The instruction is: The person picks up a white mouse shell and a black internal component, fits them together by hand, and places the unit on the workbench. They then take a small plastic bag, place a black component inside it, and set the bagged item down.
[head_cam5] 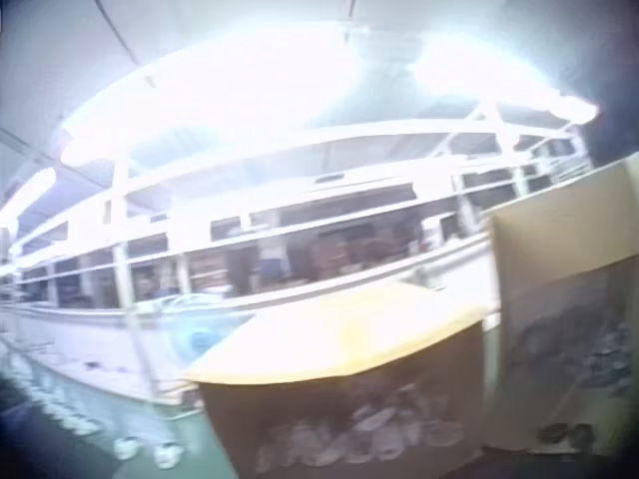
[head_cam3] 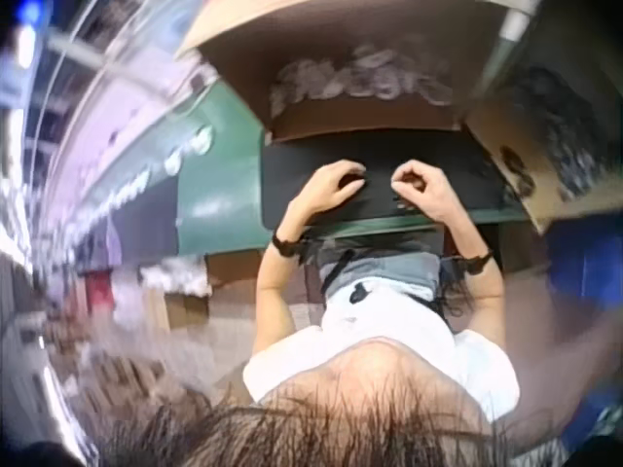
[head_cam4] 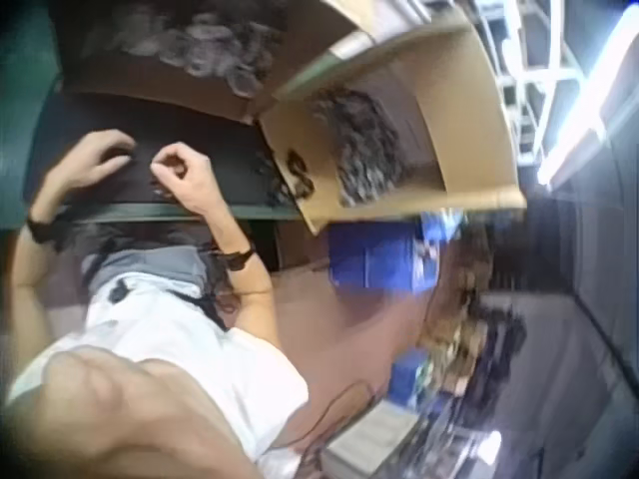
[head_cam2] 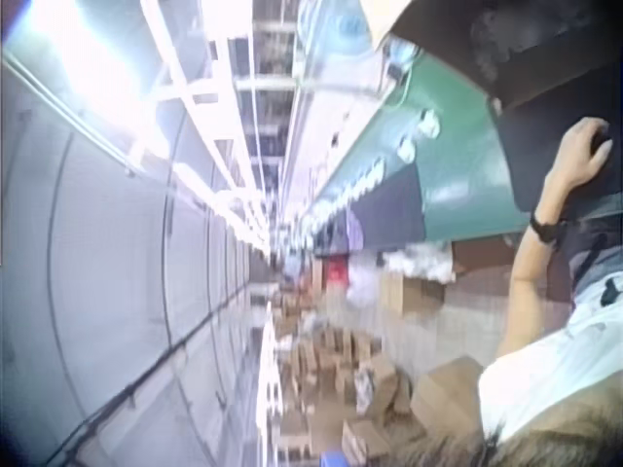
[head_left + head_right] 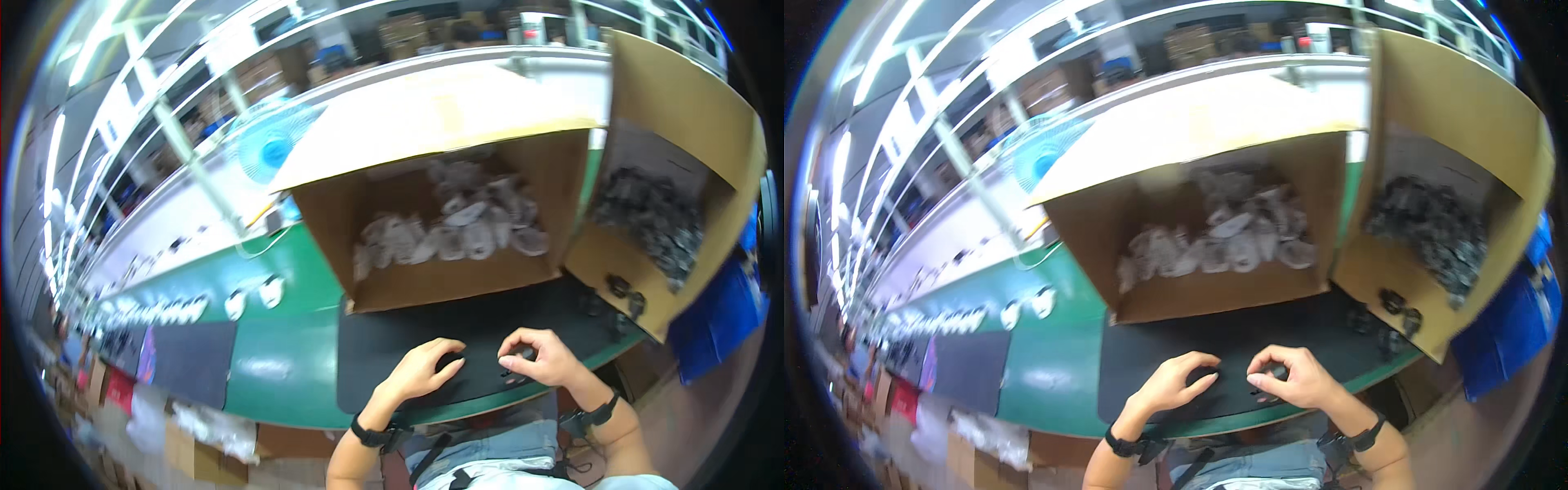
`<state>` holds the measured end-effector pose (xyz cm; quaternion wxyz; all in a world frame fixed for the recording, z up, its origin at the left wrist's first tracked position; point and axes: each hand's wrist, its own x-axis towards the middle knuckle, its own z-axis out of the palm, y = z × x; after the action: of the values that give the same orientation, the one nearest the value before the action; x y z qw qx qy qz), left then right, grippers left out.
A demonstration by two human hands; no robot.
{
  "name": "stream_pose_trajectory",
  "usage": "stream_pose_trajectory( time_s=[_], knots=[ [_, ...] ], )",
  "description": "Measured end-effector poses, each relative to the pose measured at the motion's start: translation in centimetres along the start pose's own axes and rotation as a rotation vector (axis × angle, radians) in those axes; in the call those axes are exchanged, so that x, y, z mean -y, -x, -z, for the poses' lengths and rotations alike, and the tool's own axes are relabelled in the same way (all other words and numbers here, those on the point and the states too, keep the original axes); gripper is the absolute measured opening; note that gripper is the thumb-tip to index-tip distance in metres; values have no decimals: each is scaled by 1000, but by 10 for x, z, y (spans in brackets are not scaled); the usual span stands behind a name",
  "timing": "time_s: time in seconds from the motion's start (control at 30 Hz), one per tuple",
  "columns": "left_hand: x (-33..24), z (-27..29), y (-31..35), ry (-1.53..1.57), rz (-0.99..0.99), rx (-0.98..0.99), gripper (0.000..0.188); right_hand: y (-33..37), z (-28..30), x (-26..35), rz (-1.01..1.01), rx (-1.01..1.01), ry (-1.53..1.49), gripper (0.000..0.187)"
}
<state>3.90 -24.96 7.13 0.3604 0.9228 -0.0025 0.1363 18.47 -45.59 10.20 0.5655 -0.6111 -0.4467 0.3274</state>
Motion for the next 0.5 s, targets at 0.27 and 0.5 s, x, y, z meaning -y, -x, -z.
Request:
stream_pose_trajectory(
  time_s=[0.27, 0.5],
  knots=[
    [54, 66, -18, 63, 252, -397, 27, -144, -56, -47, 161, 460, 326, 37],
    [177, 28, -116, -741, 189, -580, 37, -133, -72, -65, 313, 461, 298, 35]
  ],
)
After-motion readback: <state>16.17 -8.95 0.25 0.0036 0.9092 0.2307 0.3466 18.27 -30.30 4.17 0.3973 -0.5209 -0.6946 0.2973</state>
